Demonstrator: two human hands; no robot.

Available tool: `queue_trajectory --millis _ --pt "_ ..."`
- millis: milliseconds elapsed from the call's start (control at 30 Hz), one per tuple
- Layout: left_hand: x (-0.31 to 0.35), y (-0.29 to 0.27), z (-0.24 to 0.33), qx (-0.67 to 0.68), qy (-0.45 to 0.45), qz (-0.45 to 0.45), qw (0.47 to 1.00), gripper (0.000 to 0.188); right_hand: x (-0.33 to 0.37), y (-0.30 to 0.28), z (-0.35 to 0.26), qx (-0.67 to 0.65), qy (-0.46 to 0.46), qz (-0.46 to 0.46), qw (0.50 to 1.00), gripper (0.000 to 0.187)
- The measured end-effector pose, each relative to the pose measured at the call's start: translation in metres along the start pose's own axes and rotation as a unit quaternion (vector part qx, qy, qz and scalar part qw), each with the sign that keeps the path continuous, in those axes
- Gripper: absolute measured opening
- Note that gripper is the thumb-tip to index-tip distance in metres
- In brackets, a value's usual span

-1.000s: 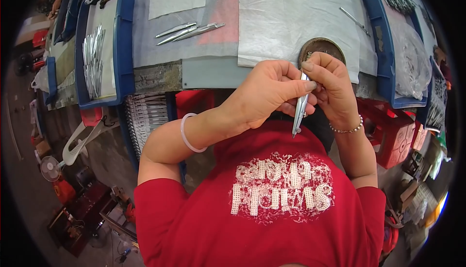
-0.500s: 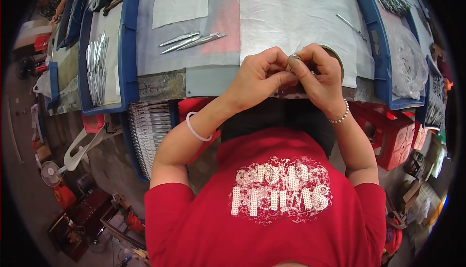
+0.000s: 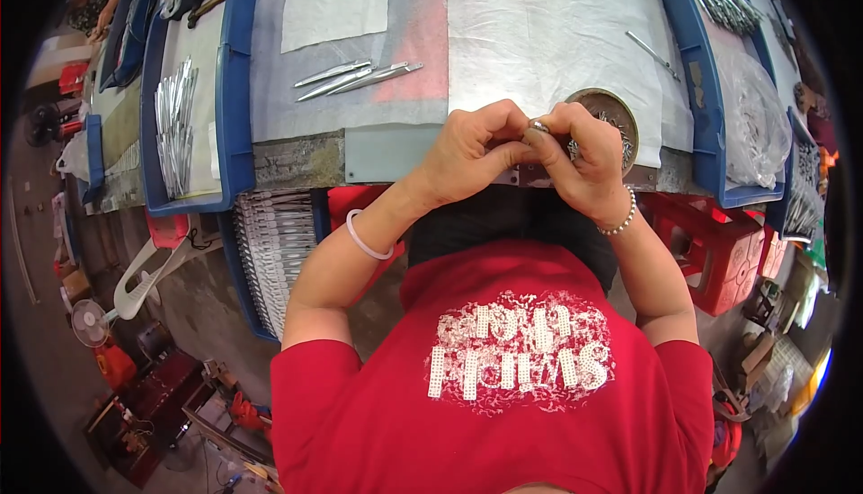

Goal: Assembling small hardware components by inserting pins and attaching plastic caps to metal shafts.

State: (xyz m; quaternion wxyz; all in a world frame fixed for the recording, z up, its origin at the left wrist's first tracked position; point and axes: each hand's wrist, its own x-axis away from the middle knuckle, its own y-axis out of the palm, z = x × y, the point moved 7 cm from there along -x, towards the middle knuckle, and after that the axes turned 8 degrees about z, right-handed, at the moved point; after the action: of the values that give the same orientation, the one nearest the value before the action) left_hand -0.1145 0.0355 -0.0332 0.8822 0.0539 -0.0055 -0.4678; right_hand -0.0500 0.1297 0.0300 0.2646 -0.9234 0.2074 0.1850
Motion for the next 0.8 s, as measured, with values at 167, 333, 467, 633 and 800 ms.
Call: queue_trajectory --millis 167,333,467,633,800 --pt "0.003 0.002 0.000 -0.018 -0.010 -0.026 0.999 0.010 0.003 0.000 -0.001 -0.007 0.000 0.010 1.000 0.007" --pt "0.003 -0.007 -0.003 0.009 0.010 0.032 0.999 0.010 0.002 0.006 0.004 -0.027 0.015 0.013 0.999 0.009" --pt "-0.006 0.001 0.001 -0.017 0.007 0.020 1.000 0.009 0.000 -0.005 0.008 -0.028 0.016 0.020 0.999 0.008" --pt "-0.007 0.025 0.031 0.018 -0.068 -0.011 0.997 0.007 -0.008 -0.035 -0.003 -0.147 0.147 0.007 0.978 0.012" --pt "-0.004 0.075 0.043 0.309 -0.189 -0.001 0.932 0.035 0.008 -0.059 -0.017 -0.379 0.289 -0.015 0.879 0.015"
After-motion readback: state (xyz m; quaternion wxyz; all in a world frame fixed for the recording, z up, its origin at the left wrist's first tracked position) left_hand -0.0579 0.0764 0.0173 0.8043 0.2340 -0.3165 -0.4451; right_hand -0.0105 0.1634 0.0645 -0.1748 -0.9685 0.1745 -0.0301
